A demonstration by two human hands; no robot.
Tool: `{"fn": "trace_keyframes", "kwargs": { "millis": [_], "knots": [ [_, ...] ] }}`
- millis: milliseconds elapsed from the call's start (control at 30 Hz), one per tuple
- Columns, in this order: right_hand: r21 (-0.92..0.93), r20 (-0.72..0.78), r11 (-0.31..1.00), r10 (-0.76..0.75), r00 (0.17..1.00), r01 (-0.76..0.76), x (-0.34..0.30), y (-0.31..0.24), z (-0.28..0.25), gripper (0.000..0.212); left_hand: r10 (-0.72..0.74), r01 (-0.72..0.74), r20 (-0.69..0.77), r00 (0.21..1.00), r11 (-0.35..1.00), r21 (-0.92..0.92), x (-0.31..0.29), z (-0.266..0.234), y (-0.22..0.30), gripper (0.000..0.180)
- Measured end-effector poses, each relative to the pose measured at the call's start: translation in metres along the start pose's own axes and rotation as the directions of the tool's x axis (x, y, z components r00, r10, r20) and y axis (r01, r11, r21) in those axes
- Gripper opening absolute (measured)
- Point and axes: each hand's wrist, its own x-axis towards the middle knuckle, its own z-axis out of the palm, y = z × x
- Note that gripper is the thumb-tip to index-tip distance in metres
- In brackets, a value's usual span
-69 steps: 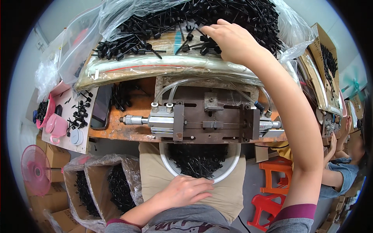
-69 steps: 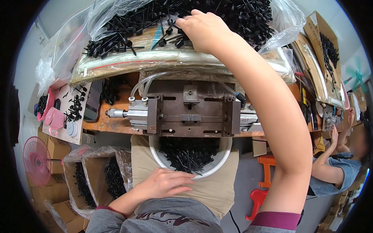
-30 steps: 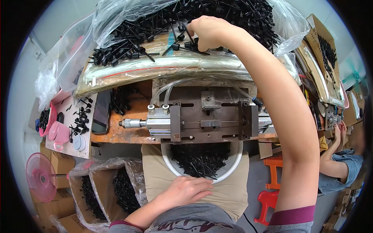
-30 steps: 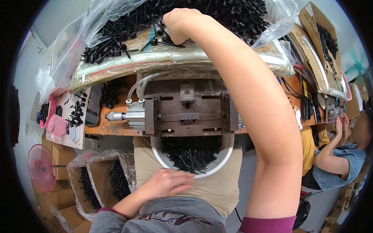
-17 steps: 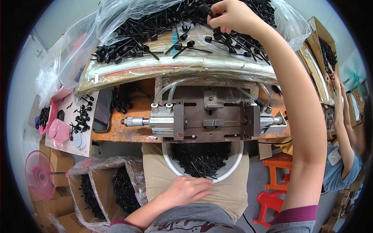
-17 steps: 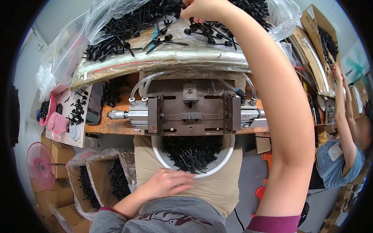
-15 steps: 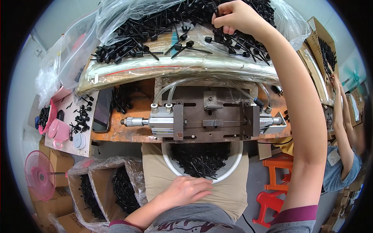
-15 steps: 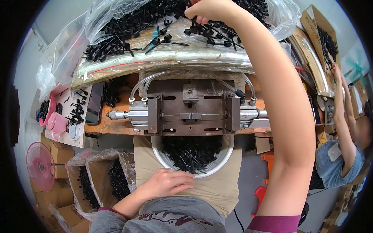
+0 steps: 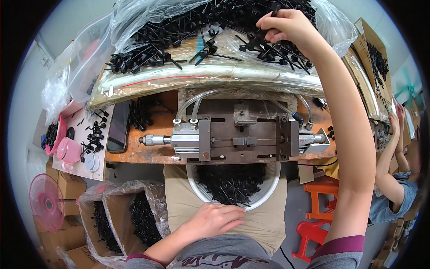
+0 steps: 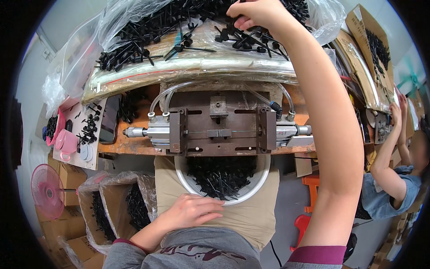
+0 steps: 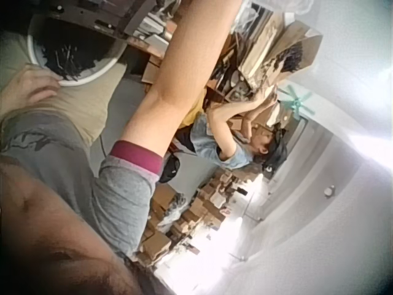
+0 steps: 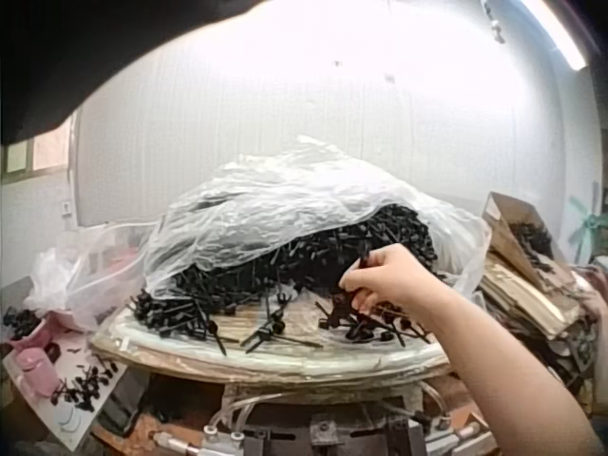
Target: The recorder is assembling small black electronic components using a pneumatic jig.
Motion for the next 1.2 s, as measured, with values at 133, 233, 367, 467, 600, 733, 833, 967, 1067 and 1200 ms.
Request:
{"fn": "trace_keyframes", "kwargs": {
  "millis": [133, 233, 367, 467, 600, 733, 833, 967, 1067, 1200],
  "knots": [
    [0.253, -0.047, 0.967, -0.023, 0.999, 0.034, 0.001, 0.015, -0.008, 0.026, 0.018, -0.019, -0.009, 1.0, 1.0, -0.012, 0.004, -0.001, 0.001, 0.015],
    [0.37, -0.099, 0.928, -0.012, 0.995, 0.048, -0.001, 0.02, -0.009, 0.027, 0.019, -0.02, -0.032, 0.999, 1.0, -0.019, 0.007, -0.006, 0.003, 0.015],
    [0.501, -0.184, 0.859, -0.013, 0.983, 0.106, -0.007, 0.009, 0.003, 0.027, -0.005, 0.002, -0.063, 0.998, 0.999, -0.046, 0.011, -0.019, 0.009, 0.015],
    [0.67, -0.182, 0.741, 0.106, 0.978, 0.044, -0.013, -0.007, 0.019, 0.011, 0.014, -0.022, -0.113, 0.994, 0.997, -0.069, 0.021, -0.026, 0.016, 0.018],
    [0.458, -0.201, 0.886, 0.026, 0.979, 0.071, -0.018, -0.008, 0.02, 0.012, 0.031, -0.048, -0.184, 0.982, 0.995, -0.086, 0.031, -0.031, 0.025, 0.025],
    [0.318, -0.27, 0.935, -0.068, 0.96, 0.156, -0.018, 0.006, 0.007, 0.027, 0.033, -0.056, -0.233, 0.972, 0.994, -0.093, 0.034, -0.035, 0.025, 0.03],
    [0.347, -0.325, 0.931, 0.008, 0.946, 0.111, -0.02, 0.015, -0.002, 0.029, 0.045, -0.068, -0.258, 0.965, 0.994, -0.081, 0.035, -0.038, 0.024, 0.031],
    [0.429, -0.288, 0.897, 0.025, 0.957, 0.105, -0.042, 0.014, -0.003, 0.03, 0.073, -0.079, -0.35, 0.934, 0.997, -0.003, 0.041, -0.045, 0.024, 0.032],
    [0.47, -0.137, 0.883, 0.044, 0.99, 0.026, -0.087, -0.017, 0.019, 0.027, 0.088, -0.054, -0.465, 0.881, 0.995, 0.086, 0.043, -0.057, 0.024, 0.035],
    [0.618, 0.057, 0.766, 0.179, 0.982, -0.176, -0.158, -0.037, 0.055, 0.023, 0.102, 0.029, -0.549, 0.83, 0.974, 0.225, 0.051, -0.07, 0.029, 0.046]
  ]
}}
